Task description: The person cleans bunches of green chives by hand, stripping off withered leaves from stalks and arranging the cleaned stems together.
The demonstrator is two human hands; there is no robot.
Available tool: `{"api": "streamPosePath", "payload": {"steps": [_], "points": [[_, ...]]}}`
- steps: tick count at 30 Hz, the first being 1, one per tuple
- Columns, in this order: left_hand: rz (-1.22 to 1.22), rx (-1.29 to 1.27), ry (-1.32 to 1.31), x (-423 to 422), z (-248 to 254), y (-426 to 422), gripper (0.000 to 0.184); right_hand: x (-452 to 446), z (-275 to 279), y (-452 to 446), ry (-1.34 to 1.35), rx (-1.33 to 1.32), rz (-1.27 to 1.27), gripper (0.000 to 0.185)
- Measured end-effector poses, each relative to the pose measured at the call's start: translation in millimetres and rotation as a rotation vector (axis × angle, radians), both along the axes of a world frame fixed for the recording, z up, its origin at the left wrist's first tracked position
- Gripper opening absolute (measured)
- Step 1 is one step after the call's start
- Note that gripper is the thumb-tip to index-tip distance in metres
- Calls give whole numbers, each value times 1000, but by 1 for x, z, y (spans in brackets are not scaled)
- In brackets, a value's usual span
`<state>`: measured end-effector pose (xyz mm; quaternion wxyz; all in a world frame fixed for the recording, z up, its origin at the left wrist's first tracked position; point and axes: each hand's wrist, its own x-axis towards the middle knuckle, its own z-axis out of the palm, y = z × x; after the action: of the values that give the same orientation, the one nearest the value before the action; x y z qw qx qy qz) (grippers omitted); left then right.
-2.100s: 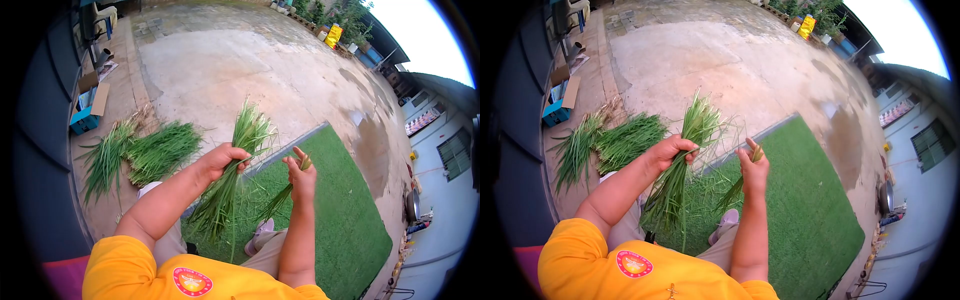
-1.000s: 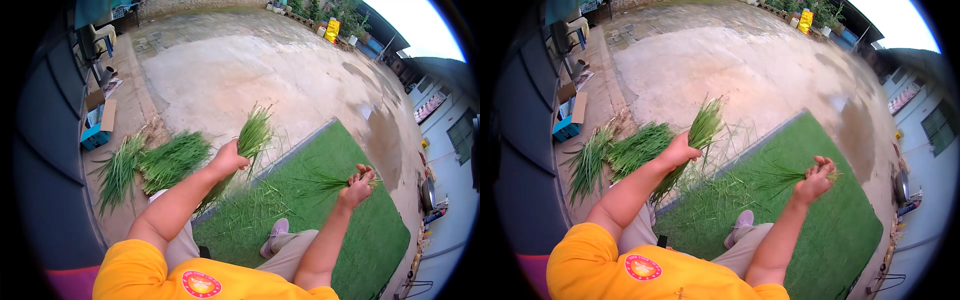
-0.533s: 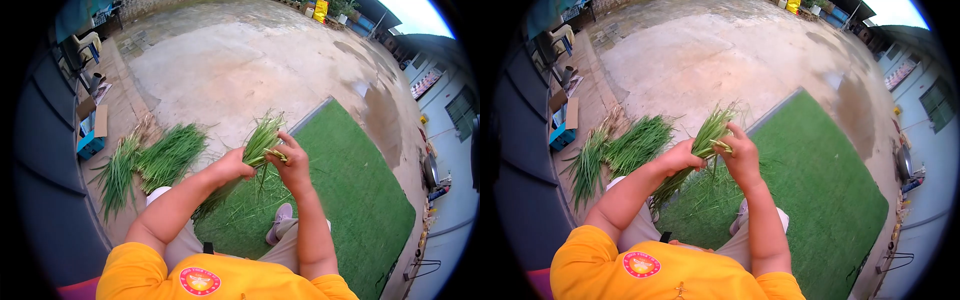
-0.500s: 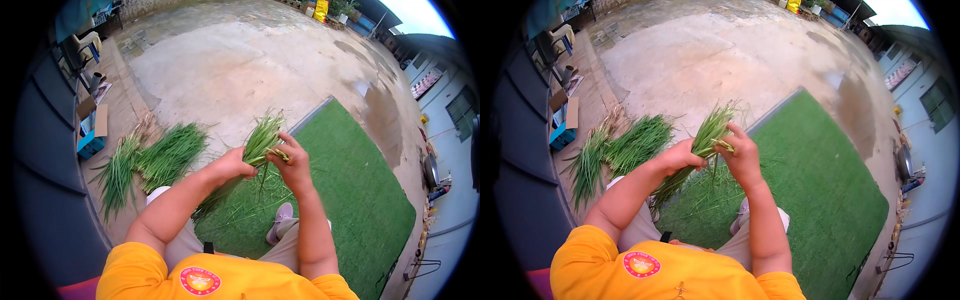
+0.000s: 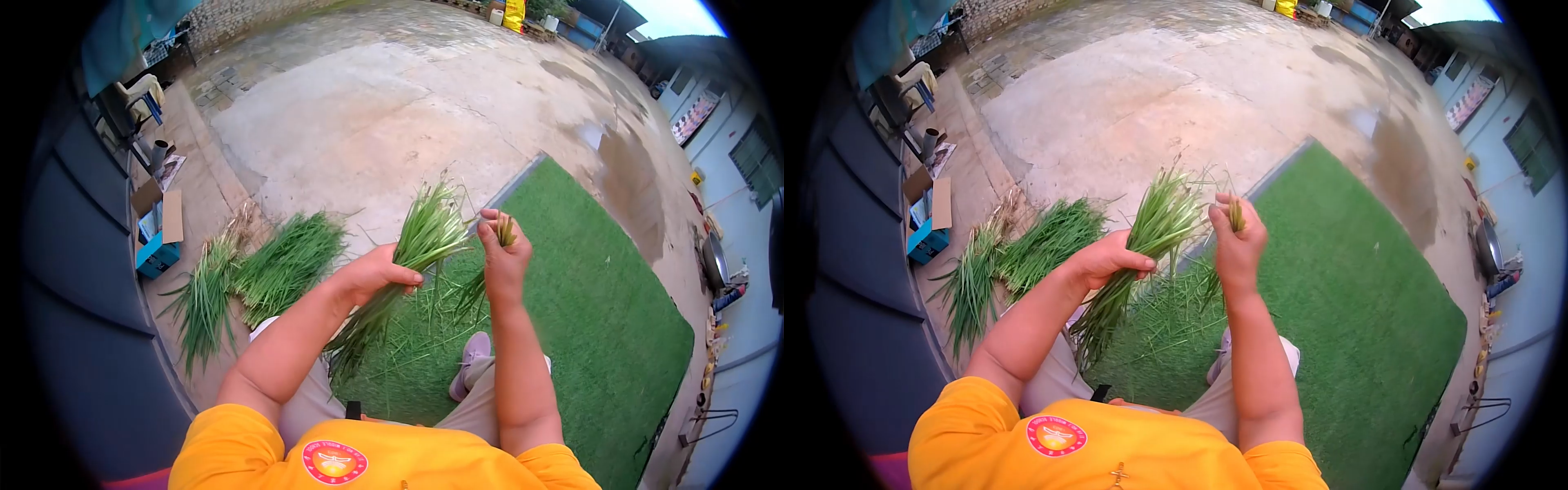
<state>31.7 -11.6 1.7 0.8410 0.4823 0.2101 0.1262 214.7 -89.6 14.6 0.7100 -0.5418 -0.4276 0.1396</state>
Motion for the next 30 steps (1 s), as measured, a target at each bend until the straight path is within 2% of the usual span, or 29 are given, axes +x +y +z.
{"api": "streamPosePath", "payload": {"steps": [8, 10, 11, 13, 17, 19, 20, 22, 23, 25, 26, 28, 30], "points": [[14, -48, 11, -8, -1, 8, 28, 45, 14, -14, -41, -19, -195, 13], [41, -57, 15, -10, 0, 10, 23, 52, 23, -24, -193, -426, -220, 19], [39, -51, 18, -11, -1, 11, 23, 59, 16, -24, -189, -420, -222, 19], [52, -67, 6, -13, -3, 13, 23, 65, 3, -21, -366, -464, -265, 25], [50, -96, 17, -12, 0, 12, 23, 54, 14, -24, -253, -460, -278, 26], [44, -70, 26, -10, 0, 10, 24, 34, 21, -23, -106, -400, -120, 23], [34, -70, 32, -9, 0, 8, 24, 27, 18, -21, -99, -401, -129, 23], [1, -51, 30, -5, 2, 5, 27, 14, 11, -14, 5, -339, 82, 20], [-9, -49, 37, -3, 2, 3, 27, 10, 9, -11, 13, -337, 73, 20], [-17, -39, 38, 0, 0, -1, 30, 3, 5, -5, 61, -349, 287, 22], [-24, -36, 48, 1, -1, -2, 30, 1, 2, -2, 72, -344, 282, 22], [-50, -38, 65, 1, -3, -3, 31, -1, -3, 2, 267, -286, 440, 25], [-41, -25, 71, 1, -1, -4, 30, -3, -3, 3, 291, -269, 455, 23]]}}
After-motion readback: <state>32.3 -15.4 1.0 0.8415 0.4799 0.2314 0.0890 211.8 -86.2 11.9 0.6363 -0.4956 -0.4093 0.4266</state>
